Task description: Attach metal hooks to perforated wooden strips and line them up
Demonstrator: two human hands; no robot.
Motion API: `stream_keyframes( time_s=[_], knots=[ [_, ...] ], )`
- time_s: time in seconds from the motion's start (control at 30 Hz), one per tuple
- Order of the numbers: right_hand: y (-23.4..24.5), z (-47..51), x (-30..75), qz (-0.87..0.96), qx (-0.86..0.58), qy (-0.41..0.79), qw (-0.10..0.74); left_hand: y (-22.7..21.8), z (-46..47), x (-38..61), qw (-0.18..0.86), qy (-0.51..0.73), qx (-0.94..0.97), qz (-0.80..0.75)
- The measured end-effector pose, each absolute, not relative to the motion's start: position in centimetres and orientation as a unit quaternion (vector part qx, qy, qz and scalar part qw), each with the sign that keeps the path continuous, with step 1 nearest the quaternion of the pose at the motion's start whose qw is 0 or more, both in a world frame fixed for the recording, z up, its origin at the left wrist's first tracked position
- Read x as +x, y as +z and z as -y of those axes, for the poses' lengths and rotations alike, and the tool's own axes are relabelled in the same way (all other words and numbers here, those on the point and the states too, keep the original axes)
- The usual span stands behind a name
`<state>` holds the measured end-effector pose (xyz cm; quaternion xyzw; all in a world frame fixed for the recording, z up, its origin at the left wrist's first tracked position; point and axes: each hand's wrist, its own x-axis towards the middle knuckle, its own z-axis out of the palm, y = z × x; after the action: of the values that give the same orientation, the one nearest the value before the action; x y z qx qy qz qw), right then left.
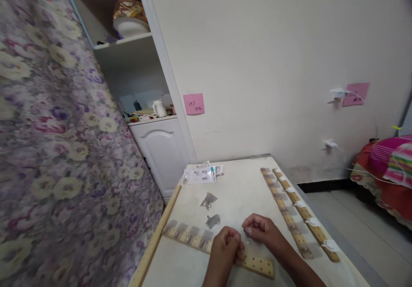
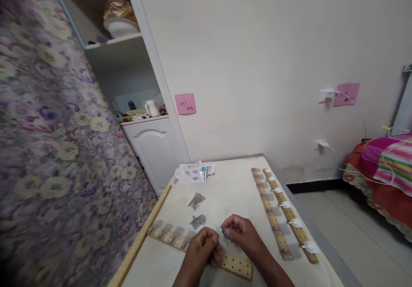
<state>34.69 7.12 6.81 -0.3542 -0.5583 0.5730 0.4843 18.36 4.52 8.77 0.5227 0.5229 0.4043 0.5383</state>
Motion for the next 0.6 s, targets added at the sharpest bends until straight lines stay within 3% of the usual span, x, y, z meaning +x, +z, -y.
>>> stream_keyframes(
  time_s=[0.2,0.6],
  knots=[
    [6.4,-6.9,34.5,0.584,-0.36,0.565,0.458,9.0,-3.8,18.7,0.585,0.407,0.452,-0.537],
    [7.2,-6.0,35.9,0.565,-0.387,0.605,0.406,9.0,-2.5,18.4,0.555,0.431,0.466,-0.537]
  ],
)
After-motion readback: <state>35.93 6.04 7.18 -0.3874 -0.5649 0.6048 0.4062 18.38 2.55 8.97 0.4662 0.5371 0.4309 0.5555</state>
